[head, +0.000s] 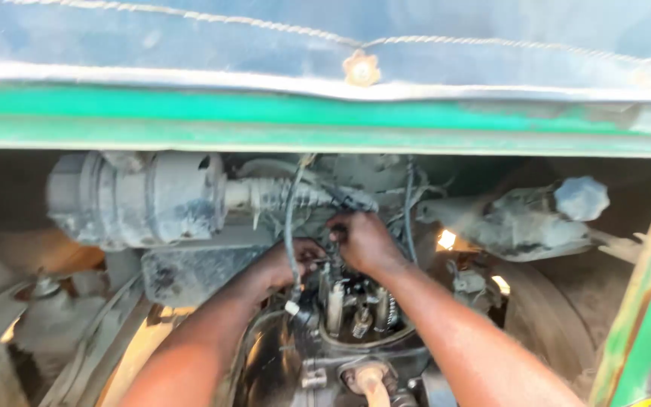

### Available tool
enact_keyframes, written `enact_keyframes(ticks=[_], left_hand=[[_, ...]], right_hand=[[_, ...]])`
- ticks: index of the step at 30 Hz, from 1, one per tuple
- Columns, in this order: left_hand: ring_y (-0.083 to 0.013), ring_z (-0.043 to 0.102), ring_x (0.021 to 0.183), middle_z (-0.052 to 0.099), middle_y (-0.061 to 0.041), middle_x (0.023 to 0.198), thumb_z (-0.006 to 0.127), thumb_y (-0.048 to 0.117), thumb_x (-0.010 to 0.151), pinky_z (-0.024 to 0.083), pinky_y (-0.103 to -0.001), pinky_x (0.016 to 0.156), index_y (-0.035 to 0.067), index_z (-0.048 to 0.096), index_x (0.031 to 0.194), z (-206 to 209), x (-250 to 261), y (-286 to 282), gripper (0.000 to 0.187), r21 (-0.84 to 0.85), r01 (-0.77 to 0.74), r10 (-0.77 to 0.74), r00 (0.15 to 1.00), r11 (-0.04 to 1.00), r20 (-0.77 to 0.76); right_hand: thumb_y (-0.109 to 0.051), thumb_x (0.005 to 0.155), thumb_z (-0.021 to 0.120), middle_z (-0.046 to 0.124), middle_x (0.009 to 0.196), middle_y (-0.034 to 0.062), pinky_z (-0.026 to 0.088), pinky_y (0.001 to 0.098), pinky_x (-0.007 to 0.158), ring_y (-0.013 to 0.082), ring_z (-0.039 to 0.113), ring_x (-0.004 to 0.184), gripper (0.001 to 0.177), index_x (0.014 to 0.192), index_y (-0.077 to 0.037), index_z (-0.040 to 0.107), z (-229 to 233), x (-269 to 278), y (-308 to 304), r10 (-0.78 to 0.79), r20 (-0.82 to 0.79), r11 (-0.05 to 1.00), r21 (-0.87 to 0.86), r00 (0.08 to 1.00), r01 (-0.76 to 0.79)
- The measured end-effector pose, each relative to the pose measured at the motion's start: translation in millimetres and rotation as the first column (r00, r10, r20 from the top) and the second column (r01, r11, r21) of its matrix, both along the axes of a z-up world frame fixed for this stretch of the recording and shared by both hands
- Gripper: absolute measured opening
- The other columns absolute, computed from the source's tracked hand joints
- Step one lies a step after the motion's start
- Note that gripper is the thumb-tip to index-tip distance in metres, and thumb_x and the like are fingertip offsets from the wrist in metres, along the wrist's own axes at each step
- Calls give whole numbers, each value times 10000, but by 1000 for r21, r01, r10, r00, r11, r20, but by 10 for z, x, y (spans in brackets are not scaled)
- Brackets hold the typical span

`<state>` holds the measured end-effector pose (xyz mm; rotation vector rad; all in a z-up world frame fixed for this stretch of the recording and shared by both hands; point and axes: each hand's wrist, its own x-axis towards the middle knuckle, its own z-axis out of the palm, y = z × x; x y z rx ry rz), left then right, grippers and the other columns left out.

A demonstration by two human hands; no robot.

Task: Adjusting components within the engine bay of a vehicle, possibly an auto-rickshaw.

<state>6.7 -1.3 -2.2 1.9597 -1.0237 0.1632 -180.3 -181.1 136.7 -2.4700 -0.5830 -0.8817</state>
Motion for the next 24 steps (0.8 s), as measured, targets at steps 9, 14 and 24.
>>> enact_keyframes(ticks=[9, 14, 24], left_hand=[[-112, 659, 760, 833, -4, 1027, 797, 22, 795, 497, -298, 614, 125, 837, 1029, 594, -608, -202, 259, -7, 10, -12, 885, 1000, -465], [-109, 749, 894, 822, -14, 1012, 859, 143, 761, 615, -289, 765, 139, 836, 978, 453, -433, -271, 218, -21, 61, -63, 866, 998, -496], [-158, 772, 966, 822, -43, 1009, 847, 126, 767, 622, -345, 947, 130, 820, 992, 399, -293, -307, 226, -99, 120, -152, 876, 988, -458]], right_hand=[[-195, 903, 721, 810, 901, 102, 563, 356, 698, 204, 744, 752, 256, 1147, -154, 785, 199, -1269, -279, -202, -184, 943, 227, 962, 242], [-177, 883, 729, 806, 946, 52, 611, 273, 775, 99, 797, 862, 303, 1166, -97, 803, -99, -1590, -902, -186, -272, 834, 465, 944, 298], [-11, 857, 732, 812, 1050, 136, 622, 314, 819, 174, 773, 913, 322, 1172, 30, 784, -572, -1396, -1237, -59, -232, 758, 623, 971, 194]])
